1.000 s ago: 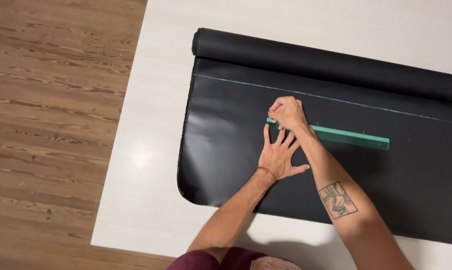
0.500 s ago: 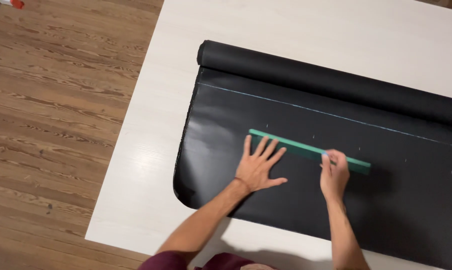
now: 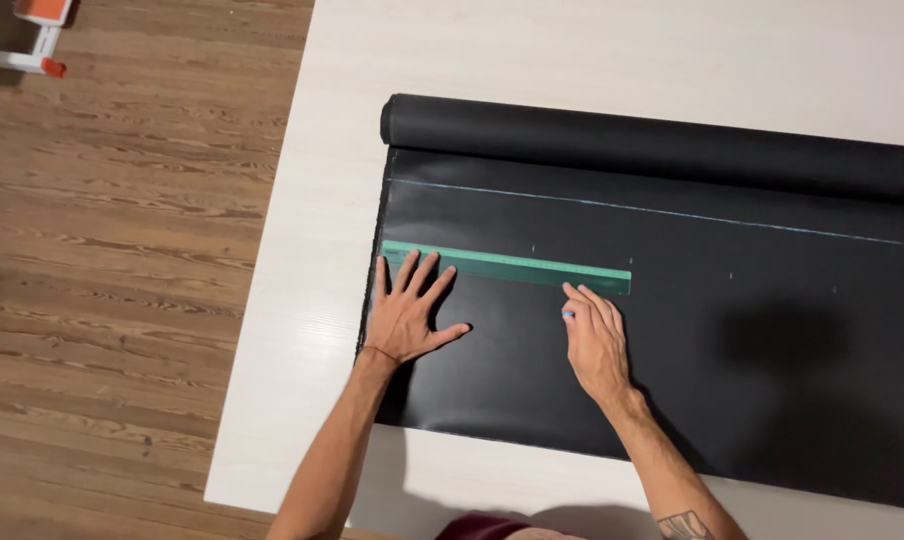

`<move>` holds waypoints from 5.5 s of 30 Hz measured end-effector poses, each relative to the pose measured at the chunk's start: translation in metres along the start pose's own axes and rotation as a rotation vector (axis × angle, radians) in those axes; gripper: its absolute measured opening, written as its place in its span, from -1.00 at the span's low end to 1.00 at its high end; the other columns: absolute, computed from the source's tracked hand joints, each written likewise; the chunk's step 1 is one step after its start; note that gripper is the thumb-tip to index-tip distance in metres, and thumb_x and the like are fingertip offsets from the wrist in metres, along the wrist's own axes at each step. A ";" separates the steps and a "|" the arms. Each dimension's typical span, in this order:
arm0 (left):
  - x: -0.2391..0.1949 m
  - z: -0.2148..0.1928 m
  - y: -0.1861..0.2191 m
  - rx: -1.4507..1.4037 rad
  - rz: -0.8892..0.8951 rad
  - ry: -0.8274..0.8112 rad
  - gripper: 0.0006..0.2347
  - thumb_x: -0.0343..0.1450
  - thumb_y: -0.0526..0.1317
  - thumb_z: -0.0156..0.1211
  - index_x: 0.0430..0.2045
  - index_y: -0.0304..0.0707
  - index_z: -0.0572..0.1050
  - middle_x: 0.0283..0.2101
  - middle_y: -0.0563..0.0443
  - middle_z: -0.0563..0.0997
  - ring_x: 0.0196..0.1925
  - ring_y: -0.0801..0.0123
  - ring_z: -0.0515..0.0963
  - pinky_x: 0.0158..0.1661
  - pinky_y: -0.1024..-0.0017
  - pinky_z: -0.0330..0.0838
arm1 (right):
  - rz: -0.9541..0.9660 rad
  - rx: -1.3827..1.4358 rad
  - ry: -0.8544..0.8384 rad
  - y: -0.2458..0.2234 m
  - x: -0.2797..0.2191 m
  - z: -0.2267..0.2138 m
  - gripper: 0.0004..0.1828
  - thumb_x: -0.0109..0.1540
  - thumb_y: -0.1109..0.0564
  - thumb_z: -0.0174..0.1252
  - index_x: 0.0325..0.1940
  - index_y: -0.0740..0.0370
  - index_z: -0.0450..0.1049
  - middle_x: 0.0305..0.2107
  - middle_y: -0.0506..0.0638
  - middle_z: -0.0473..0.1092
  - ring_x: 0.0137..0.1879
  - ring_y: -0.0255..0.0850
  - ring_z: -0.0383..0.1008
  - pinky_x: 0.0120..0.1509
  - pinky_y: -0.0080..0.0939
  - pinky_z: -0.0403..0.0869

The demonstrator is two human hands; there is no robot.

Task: Marking a large roll of black leather with a ruler and chalk for cutting

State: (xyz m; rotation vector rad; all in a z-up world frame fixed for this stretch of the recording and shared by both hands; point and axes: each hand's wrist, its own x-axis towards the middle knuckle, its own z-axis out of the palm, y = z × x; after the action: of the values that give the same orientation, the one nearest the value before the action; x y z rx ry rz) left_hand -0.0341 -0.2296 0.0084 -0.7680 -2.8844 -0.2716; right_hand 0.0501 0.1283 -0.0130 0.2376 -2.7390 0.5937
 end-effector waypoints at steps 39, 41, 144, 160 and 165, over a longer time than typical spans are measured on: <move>-0.001 0.009 -0.023 0.047 -0.183 0.112 -0.22 0.48 0.62 0.10 0.47 0.22 0.57 0.62 -0.05 0.48 0.78 -0.16 0.26 0.71 -0.40 -0.15 | -0.188 -0.008 -0.013 -0.018 0.036 0.024 -0.88 0.63 0.11 0.07 0.14 0.15 0.50 0.44 -0.03 0.56 0.59 0.02 0.51 0.80 0.23 0.37; -0.001 0.008 -0.022 0.047 -0.183 0.114 -0.21 0.47 0.62 0.10 0.47 0.21 0.56 0.62 -0.07 0.48 0.77 -0.18 0.26 0.71 -0.39 -0.13 | -0.190 -0.006 -0.013 -0.019 0.037 0.024 -0.88 0.63 0.11 0.08 0.15 0.15 0.50 0.44 -0.04 0.57 0.59 0.01 0.51 0.80 0.23 0.37; -0.001 0.007 -0.049 -0.086 0.033 -0.032 -0.10 0.45 0.64 -0.14 0.70 0.29 0.27 0.69 -0.15 0.36 0.79 -0.26 0.17 0.63 -0.61 -0.17 | 0.655 1.021 0.034 -0.096 0.185 0.076 -0.66 0.42 0.25 0.49 0.26 0.39 0.66 -0.07 0.36 0.67 -0.25 -0.04 0.76 -0.42 -0.21 0.74; -0.133 -0.033 0.036 -0.078 0.278 -0.250 -0.22 0.59 0.34 0.10 0.71 -0.06 0.24 0.78 -0.23 0.15 0.69 -0.37 0.21 0.38 -0.56 0.16 | 1.050 1.014 0.357 -0.124 -0.199 -0.035 -0.83 0.59 0.17 0.16 0.22 0.31 0.47 -0.38 0.20 0.44 -0.34 -0.08 0.49 -0.57 -0.14 0.32; -0.146 -0.028 0.115 -0.098 0.319 -0.231 -0.22 0.62 0.39 -0.07 0.66 -0.17 0.30 0.76 -0.24 0.22 0.68 -0.36 0.24 0.37 -0.53 0.15 | 1.143 1.107 0.401 -0.139 -0.207 -0.103 -0.85 0.59 0.28 0.17 0.24 0.36 0.54 -0.03 0.36 0.63 -0.09 0.12 0.71 -0.39 -0.01 0.65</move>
State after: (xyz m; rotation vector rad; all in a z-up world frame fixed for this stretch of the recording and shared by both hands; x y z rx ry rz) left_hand 0.1518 -0.2072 0.0240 -1.3406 -2.9084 -0.3038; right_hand 0.3037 0.0660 0.0552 -1.1260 -1.6376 2.0684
